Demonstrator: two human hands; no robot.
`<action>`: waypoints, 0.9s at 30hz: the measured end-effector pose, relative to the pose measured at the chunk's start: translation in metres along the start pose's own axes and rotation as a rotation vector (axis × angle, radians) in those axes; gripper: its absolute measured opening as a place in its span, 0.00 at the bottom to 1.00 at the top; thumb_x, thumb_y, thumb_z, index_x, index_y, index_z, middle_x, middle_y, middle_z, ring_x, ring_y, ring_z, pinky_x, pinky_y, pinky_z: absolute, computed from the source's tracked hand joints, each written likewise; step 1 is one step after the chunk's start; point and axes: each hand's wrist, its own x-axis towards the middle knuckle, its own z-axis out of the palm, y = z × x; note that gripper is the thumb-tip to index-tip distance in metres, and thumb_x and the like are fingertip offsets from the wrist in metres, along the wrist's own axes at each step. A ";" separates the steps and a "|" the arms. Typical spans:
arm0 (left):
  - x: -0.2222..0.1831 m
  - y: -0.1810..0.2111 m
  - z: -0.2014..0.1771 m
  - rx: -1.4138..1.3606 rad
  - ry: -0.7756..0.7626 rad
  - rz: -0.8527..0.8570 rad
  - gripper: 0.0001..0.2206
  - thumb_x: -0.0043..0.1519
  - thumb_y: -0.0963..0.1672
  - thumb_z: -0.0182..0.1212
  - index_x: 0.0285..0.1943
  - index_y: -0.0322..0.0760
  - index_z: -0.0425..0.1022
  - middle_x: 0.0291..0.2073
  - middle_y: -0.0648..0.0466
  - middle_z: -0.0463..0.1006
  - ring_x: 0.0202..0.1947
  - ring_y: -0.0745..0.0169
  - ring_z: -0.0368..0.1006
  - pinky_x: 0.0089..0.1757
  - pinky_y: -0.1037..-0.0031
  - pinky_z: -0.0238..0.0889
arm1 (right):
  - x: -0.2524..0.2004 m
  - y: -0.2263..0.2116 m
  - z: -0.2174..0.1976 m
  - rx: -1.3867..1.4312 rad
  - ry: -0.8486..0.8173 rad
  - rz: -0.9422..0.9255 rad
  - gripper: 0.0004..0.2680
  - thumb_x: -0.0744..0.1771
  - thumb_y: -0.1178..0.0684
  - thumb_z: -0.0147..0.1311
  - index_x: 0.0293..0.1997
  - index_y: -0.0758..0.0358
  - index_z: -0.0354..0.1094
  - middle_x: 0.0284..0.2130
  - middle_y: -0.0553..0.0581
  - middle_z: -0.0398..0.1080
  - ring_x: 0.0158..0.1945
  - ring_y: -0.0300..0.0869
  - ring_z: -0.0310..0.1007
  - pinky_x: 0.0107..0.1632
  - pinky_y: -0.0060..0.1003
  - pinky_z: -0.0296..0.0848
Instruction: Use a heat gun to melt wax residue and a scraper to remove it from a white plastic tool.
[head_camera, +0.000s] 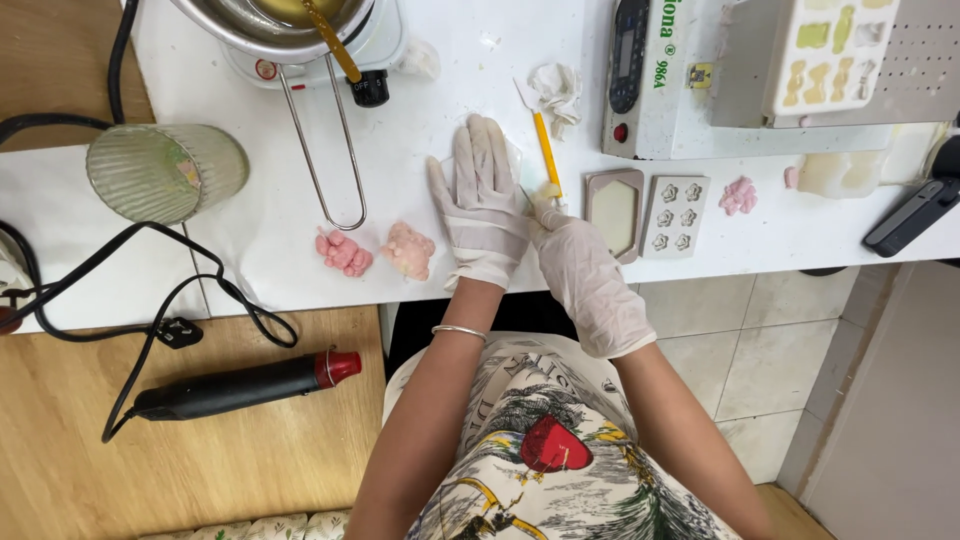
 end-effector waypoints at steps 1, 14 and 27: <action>-0.001 0.002 0.006 -0.005 0.003 -0.001 0.34 0.65 0.47 0.52 0.81 0.32 0.49 0.80 0.48 0.47 0.79 0.54 0.41 0.71 0.44 0.30 | 0.000 0.008 0.002 -0.004 0.003 -0.001 0.12 0.69 0.52 0.51 0.58 0.62 0.71 0.33 0.65 0.77 0.35 0.54 0.77 0.40 0.41 0.72; 0.002 -0.001 -0.001 -0.080 -0.050 0.006 0.38 0.61 0.48 0.54 0.81 0.31 0.46 0.80 0.45 0.45 0.79 0.51 0.37 0.70 0.43 0.28 | -0.001 -0.022 -0.010 -0.017 0.014 0.008 0.13 0.69 0.51 0.51 0.59 0.61 0.70 0.31 0.64 0.76 0.32 0.49 0.73 0.40 0.39 0.71; 0.002 -0.001 0.003 -0.087 -0.042 0.010 0.36 0.64 0.48 0.54 0.81 0.31 0.46 0.80 0.45 0.45 0.80 0.52 0.38 0.70 0.42 0.30 | 0.018 0.003 -0.002 -0.222 0.048 -0.191 0.10 0.70 0.52 0.51 0.54 0.63 0.72 0.33 0.69 0.75 0.37 0.58 0.76 0.37 0.44 0.72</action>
